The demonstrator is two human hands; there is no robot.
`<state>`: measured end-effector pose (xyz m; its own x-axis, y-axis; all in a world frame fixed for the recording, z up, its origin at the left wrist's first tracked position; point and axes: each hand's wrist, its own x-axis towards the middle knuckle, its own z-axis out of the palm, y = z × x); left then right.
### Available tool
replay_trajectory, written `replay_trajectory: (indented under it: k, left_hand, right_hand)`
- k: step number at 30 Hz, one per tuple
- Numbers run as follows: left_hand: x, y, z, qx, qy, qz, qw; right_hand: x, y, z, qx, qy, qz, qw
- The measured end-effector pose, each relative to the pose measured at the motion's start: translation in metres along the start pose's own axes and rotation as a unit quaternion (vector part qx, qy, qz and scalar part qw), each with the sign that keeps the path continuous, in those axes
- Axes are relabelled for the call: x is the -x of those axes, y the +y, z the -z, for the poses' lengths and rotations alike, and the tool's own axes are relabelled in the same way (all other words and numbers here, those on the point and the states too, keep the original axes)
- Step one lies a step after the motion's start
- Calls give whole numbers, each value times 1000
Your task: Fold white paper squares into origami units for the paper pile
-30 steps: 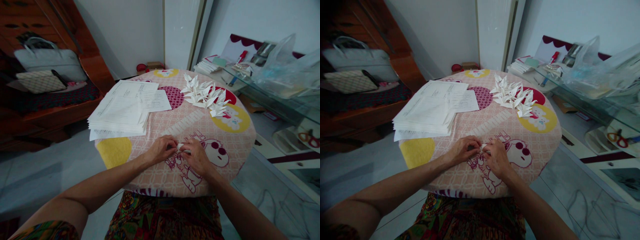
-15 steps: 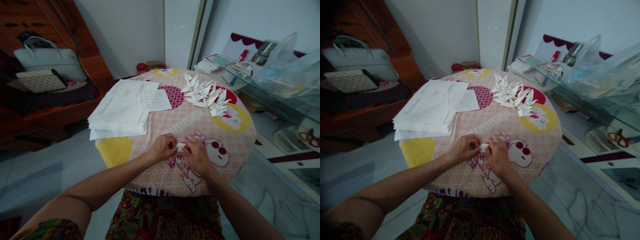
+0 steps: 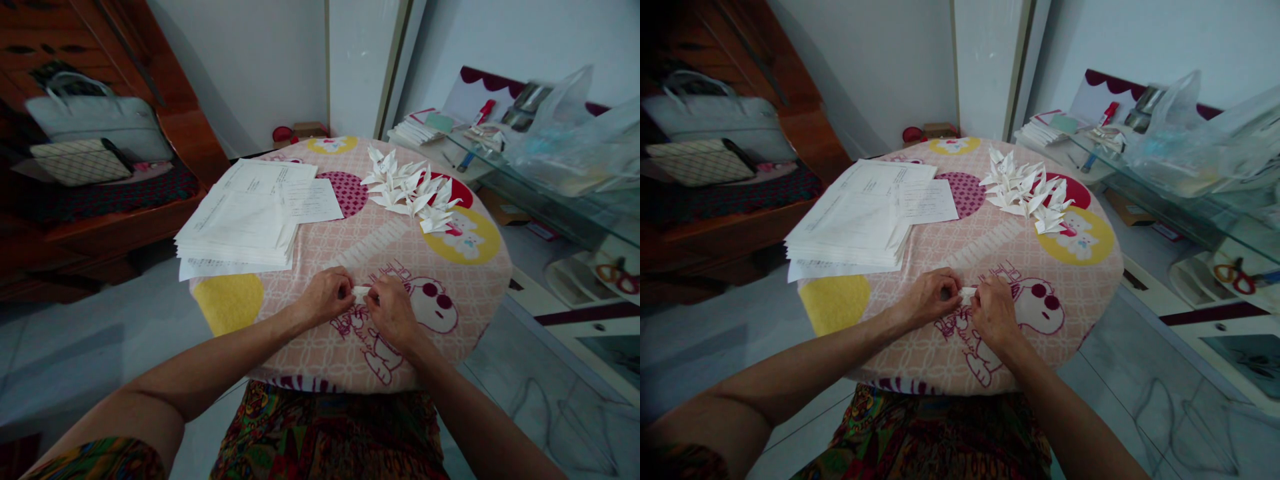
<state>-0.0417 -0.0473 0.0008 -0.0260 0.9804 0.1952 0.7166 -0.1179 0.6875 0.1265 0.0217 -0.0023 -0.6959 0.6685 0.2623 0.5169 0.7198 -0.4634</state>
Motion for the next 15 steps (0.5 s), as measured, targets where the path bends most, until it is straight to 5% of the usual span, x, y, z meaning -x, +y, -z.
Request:
replay_trajectory:
  k: [15]
  left_hand:
    - [11,-17,3,-124,-31,-223,966]
  right_hand:
    - [-3,3,3,-29,-2,-13,1000]
